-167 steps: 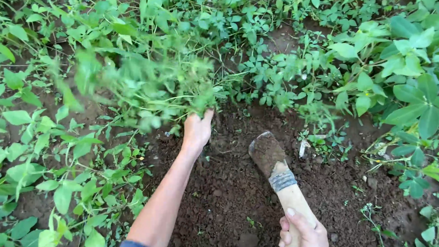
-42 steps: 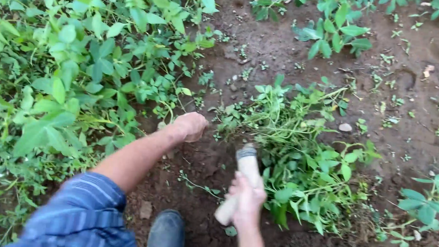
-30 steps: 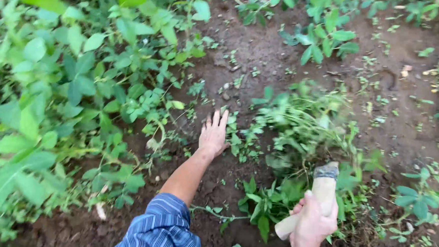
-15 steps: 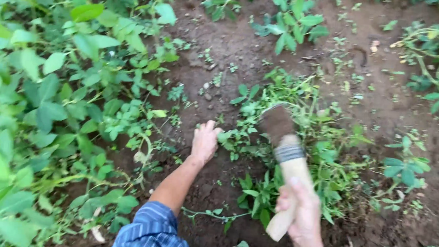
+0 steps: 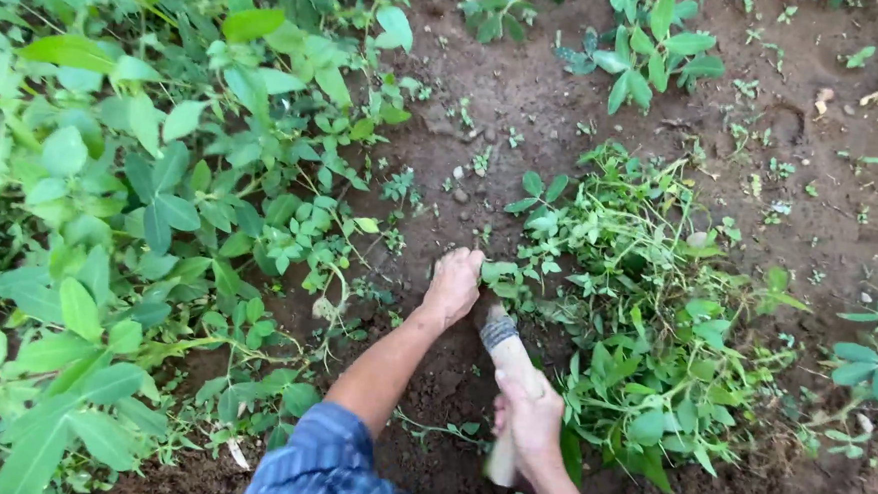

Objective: Using a hand trowel to remove weeds or plants from a garden bed.

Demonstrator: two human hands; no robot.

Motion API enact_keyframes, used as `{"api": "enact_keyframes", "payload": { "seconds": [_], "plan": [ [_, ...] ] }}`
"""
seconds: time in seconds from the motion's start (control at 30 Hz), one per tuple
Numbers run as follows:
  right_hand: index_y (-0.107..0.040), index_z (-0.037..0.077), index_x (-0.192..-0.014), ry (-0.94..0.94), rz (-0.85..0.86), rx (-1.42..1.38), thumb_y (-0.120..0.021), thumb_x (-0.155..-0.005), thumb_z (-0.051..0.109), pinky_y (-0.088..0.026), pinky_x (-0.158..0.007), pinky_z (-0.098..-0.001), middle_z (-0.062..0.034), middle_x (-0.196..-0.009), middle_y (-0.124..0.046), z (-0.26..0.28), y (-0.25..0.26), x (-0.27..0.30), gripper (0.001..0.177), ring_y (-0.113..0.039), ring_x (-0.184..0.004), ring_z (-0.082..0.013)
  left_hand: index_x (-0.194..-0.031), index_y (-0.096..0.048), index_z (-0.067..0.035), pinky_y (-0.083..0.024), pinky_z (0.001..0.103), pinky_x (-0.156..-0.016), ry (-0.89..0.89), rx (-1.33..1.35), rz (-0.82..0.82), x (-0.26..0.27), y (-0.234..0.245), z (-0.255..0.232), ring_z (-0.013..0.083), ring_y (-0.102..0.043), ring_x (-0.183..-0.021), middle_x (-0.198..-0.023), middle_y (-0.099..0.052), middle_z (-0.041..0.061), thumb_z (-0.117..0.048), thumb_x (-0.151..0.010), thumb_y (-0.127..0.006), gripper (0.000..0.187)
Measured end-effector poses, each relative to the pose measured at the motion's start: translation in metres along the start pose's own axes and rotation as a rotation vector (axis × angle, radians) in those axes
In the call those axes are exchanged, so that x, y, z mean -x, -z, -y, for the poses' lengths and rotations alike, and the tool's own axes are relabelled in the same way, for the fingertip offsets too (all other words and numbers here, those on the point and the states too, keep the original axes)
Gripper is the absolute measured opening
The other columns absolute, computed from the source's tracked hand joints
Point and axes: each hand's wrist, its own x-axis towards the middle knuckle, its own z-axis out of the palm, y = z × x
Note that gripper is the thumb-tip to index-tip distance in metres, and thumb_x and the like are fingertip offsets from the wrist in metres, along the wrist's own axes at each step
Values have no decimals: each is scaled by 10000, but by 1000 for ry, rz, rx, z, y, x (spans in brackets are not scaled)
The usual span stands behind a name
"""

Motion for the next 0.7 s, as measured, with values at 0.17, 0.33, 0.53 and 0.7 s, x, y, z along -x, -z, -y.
{"api": "enact_keyframes", "payload": {
  "seconds": [0.17,0.33,0.53,0.7],
  "plan": [
    [-608,74,-1356,940,-25,1228,-796,-818,238,-532,-558,-299,-73,-755,-692,28,8,28,593,-623,-571,-105,-1179,-699,-11,-498,336,-877,462,1740,-103,23,-22,83,209,-637,-1019,-1141,-707,81,-133,-1056,-552,228],
    [-696,26,-1239,643,-109,598,-798,-821,121,-468,-487,-309,-76,-764,-689,19,72,37,441,-585,-547,-127,-1262,-657,-59,-563,387,-901,574,883,-112,40,95,33,226,-681,-993,-1147,-741,130,-113,-1027,-534,271],
    [-699,-12,-1104,528,-432,442,-766,-856,128,-440,-427,-315,-81,-710,-649,50,147,33,292,-536,-475,-154,-1366,-641,-104,-520,467,-920,182,568,38,19,33,28,248,-610,-1101,-1324,-591,144,9,-880,-563,505],
    [-639,-64,-1077,536,-379,271,-719,-903,127,-421,-415,-335,-74,-698,-587,40,142,41,271,-495,-471,-172,-1469,-503,-146,-528,458,-944,269,122,309,15,72,-75,280,-601,-1139,-1271,-562,132,-310,-838,-815,723]
  ]
}}
